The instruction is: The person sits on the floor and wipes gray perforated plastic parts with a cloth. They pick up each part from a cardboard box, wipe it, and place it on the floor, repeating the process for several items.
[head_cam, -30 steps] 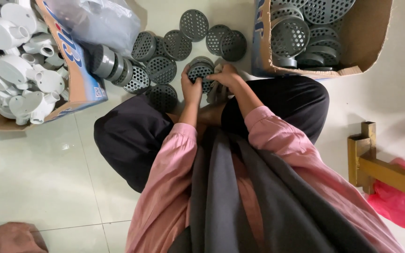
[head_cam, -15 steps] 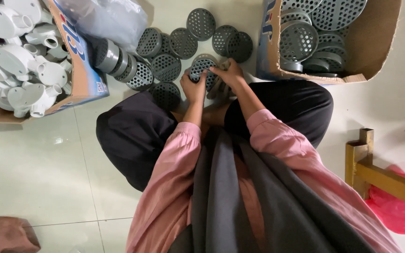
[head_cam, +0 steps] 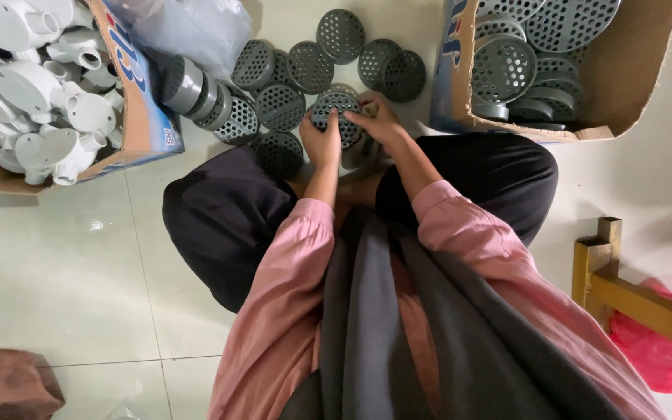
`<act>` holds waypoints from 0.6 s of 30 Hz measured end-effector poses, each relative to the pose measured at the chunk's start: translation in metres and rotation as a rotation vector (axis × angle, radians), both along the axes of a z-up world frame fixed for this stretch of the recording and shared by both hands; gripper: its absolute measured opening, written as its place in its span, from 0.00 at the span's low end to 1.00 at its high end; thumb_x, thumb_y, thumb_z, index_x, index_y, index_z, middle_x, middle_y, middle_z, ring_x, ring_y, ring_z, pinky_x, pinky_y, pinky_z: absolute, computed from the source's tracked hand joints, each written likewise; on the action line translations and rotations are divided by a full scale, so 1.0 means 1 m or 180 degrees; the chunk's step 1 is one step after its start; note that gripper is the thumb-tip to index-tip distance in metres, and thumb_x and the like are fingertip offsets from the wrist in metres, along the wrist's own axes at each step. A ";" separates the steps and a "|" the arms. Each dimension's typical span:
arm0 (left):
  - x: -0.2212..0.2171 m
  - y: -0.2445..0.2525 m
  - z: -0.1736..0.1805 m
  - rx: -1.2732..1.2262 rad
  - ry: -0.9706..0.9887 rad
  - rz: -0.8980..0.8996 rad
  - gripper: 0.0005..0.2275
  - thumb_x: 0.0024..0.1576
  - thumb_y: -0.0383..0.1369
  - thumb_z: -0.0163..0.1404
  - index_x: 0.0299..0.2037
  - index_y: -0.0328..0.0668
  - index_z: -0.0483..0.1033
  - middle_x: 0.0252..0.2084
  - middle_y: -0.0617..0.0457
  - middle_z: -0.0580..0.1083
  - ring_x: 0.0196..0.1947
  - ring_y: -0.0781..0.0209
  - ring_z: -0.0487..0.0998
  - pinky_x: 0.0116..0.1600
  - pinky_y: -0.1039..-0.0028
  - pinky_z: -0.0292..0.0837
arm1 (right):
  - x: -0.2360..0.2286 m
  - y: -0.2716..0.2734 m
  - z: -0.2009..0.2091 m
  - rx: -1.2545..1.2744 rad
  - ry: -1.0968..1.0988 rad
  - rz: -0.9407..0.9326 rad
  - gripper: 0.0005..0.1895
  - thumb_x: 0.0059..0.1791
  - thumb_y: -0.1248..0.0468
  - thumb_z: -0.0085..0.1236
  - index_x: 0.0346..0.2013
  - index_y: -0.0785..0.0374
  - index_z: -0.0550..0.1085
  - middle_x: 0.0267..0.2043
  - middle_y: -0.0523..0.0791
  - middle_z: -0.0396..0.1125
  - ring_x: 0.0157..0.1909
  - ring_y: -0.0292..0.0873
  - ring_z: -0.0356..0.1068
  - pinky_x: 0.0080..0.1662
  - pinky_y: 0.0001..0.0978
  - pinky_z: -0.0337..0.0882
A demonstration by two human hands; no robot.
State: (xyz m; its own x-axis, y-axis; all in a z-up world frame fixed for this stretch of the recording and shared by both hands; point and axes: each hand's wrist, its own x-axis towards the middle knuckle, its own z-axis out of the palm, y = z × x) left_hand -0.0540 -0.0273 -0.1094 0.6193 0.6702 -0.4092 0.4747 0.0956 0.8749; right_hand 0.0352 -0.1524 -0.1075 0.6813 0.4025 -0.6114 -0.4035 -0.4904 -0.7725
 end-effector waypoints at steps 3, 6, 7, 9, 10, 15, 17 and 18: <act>0.002 0.021 0.023 0.0360 -0.0077 -0.0124 0.27 0.62 0.42 0.54 0.62 0.25 0.62 0.61 0.27 0.60 0.65 0.25 0.61 0.64 0.40 0.66 | -0.002 0.012 -0.002 0.0568 -0.0310 -0.0209 0.33 0.52 0.44 0.69 0.60 0.59 0.66 0.60 0.60 0.60 0.64 0.64 0.62 0.60 0.68 0.65; 0.010 0.069 0.065 0.0448 0.0014 -0.0529 0.27 0.61 0.42 0.56 0.63 0.31 0.61 0.63 0.30 0.57 0.67 0.30 0.61 0.63 0.42 0.68 | -0.006 0.046 0.033 0.0913 -0.0230 -0.0365 0.30 0.53 0.46 0.68 0.60 0.56 0.66 0.64 0.59 0.59 0.67 0.63 0.62 0.63 0.66 0.65; 0.008 0.086 0.072 0.0451 0.0020 -0.0514 0.27 0.61 0.42 0.56 0.63 0.31 0.61 0.63 0.30 0.57 0.67 0.30 0.61 0.63 0.42 0.68 | -0.010 0.061 0.047 0.0917 -0.0222 -0.0351 0.30 0.53 0.46 0.68 0.60 0.56 0.66 0.64 0.59 0.59 0.67 0.63 0.62 0.63 0.66 0.65; 0.005 0.124 0.087 0.0530 0.0213 -0.0942 0.28 0.62 0.44 0.56 0.64 0.35 0.60 0.66 0.34 0.55 0.68 0.34 0.60 0.64 0.45 0.69 | -0.015 0.093 0.077 0.1093 0.0043 -0.0274 0.32 0.55 0.47 0.64 0.64 0.58 0.61 0.64 0.64 0.59 0.67 0.65 0.62 0.62 0.69 0.68; 0.007 0.138 0.101 0.0545 0.0213 -0.0931 0.28 0.62 0.44 0.56 0.64 0.35 0.60 0.66 0.34 0.55 0.68 0.34 0.60 0.64 0.45 0.69 | -0.016 0.111 0.081 0.1107 0.0042 -0.0263 0.32 0.55 0.47 0.64 0.64 0.58 0.61 0.64 0.64 0.59 0.67 0.65 0.62 0.62 0.69 0.68; 0.007 0.202 0.142 0.0295 0.0818 -0.1072 0.26 0.54 0.40 0.53 0.64 0.43 0.67 0.67 0.38 0.63 0.69 0.40 0.64 0.65 0.49 0.65 | -0.029 0.177 0.093 0.0579 0.0463 -0.0444 0.40 0.52 0.41 0.62 0.67 0.63 0.59 0.68 0.63 0.56 0.70 0.65 0.59 0.65 0.70 0.65; 0.012 0.217 0.131 0.0378 0.0821 -0.1133 0.28 0.54 0.41 0.54 0.65 0.42 0.65 0.68 0.37 0.62 0.69 0.39 0.63 0.65 0.49 0.65 | -0.027 0.192 0.087 0.0514 0.0505 -0.0432 0.42 0.53 0.41 0.60 0.69 0.64 0.56 0.71 0.63 0.52 0.71 0.65 0.57 0.66 0.70 0.64; 0.013 0.225 0.124 0.0445 0.0830 -0.1191 0.30 0.55 0.42 0.55 0.67 0.42 0.64 0.68 0.36 0.62 0.70 0.38 0.62 0.66 0.49 0.65 | -0.026 0.200 0.083 0.0435 0.0554 -0.0417 0.44 0.54 0.42 0.59 0.71 0.65 0.53 0.73 0.63 0.48 0.73 0.64 0.54 0.67 0.69 0.63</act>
